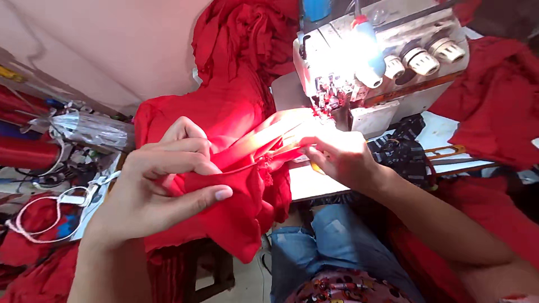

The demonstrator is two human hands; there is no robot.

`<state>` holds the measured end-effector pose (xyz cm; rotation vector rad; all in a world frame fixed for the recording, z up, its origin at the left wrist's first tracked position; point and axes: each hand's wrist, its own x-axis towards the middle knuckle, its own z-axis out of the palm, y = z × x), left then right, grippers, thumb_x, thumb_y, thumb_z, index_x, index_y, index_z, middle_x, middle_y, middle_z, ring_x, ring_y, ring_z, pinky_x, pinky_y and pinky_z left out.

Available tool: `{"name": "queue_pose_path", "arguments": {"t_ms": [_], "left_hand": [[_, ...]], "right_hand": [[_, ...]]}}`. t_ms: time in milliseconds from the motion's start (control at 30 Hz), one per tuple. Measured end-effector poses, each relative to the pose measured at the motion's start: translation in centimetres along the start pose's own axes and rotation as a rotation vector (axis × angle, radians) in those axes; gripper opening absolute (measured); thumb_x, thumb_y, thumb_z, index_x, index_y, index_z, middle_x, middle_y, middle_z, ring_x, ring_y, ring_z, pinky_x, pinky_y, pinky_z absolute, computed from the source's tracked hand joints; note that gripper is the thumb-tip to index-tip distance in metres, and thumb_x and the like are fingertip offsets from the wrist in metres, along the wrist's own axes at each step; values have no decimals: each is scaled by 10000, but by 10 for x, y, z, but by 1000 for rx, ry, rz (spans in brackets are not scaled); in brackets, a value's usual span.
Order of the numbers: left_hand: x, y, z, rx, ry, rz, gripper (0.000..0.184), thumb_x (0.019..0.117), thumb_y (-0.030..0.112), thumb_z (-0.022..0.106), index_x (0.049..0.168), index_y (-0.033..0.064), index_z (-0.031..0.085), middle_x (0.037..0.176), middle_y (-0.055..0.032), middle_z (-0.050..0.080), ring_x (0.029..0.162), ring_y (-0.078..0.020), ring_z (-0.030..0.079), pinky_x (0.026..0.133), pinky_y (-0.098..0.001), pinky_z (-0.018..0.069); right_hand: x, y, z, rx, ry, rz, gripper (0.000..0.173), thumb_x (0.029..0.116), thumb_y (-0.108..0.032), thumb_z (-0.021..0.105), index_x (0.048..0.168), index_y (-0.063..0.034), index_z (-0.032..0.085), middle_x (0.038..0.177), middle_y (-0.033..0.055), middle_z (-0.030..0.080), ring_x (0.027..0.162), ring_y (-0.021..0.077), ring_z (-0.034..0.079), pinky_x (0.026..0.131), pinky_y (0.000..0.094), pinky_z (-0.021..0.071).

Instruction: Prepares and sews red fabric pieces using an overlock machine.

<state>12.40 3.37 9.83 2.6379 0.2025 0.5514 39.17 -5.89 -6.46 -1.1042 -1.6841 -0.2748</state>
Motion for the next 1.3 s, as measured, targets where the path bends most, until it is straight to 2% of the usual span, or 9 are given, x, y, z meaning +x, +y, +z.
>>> {"name": "queue_pose_path", "arguments": {"t_ms": [200,433,733,800,867,1033,1167,1233,1300], "left_hand": [[-4,-16,-8,-9,17,-5,184,911,341,738,779,252,646,782,188,621,967,9,585,1010,-253,419],[-6,-19,-16,12,6,-59,216,925,402,718,777,260,650,742,193,584,907,46,561,1002,-238,387],[-8,-29,-17,-50,23,-86,171,934,413,706,817,288,698,781,208,616,953,59,571,1004,-203,378],[-9,-33,-16,-97,20,-91,156,950,411,692,849,293,703,824,217,618,990,72,560,1008,-182,372],[-10,-38,-13,-159,7,-64,167,976,405,657,879,273,685,840,212,618,980,93,555,1026,-185,352],[5,-50,-4,-373,21,52,182,995,374,622,866,256,670,863,177,642,1053,27,599,1095,-249,383],[33,-38,2,-417,-40,41,169,990,348,641,871,234,676,865,153,649,954,27,623,902,-184,496],[46,-21,6,-352,-101,46,191,992,351,634,866,210,660,853,150,615,910,73,584,790,-107,467],[58,3,14,-248,-186,120,251,1018,334,596,865,138,629,846,74,585,888,48,551,761,-100,423]], "right_hand": [[-5,22,-6,-53,-11,62,211,986,-147,594,947,-17,756,894,148,726,810,238,703,647,334,550],[6,29,-6,8,-8,43,186,950,-136,607,906,-28,753,818,108,712,714,197,677,599,320,531],[27,13,8,189,27,21,162,940,-164,649,850,-62,738,839,66,692,804,145,661,690,278,525],[30,12,8,280,-14,99,147,934,-161,665,848,-61,731,886,55,696,760,78,620,675,219,508],[34,9,3,382,-107,240,143,925,-173,669,842,-70,724,852,11,683,639,-10,544,573,145,455],[41,8,-15,535,-322,413,167,955,-214,663,954,-51,700,691,-41,586,529,-57,427,512,114,368],[29,19,-32,465,-307,100,257,993,-136,570,1157,-26,735,776,31,654,618,-3,481,591,128,412],[16,21,-47,386,-331,19,262,1023,-169,525,1050,-63,763,776,42,677,686,53,578,650,184,460],[-2,20,-64,361,-328,0,258,1055,-213,496,988,-101,718,856,38,648,782,46,595,684,160,471]]}}
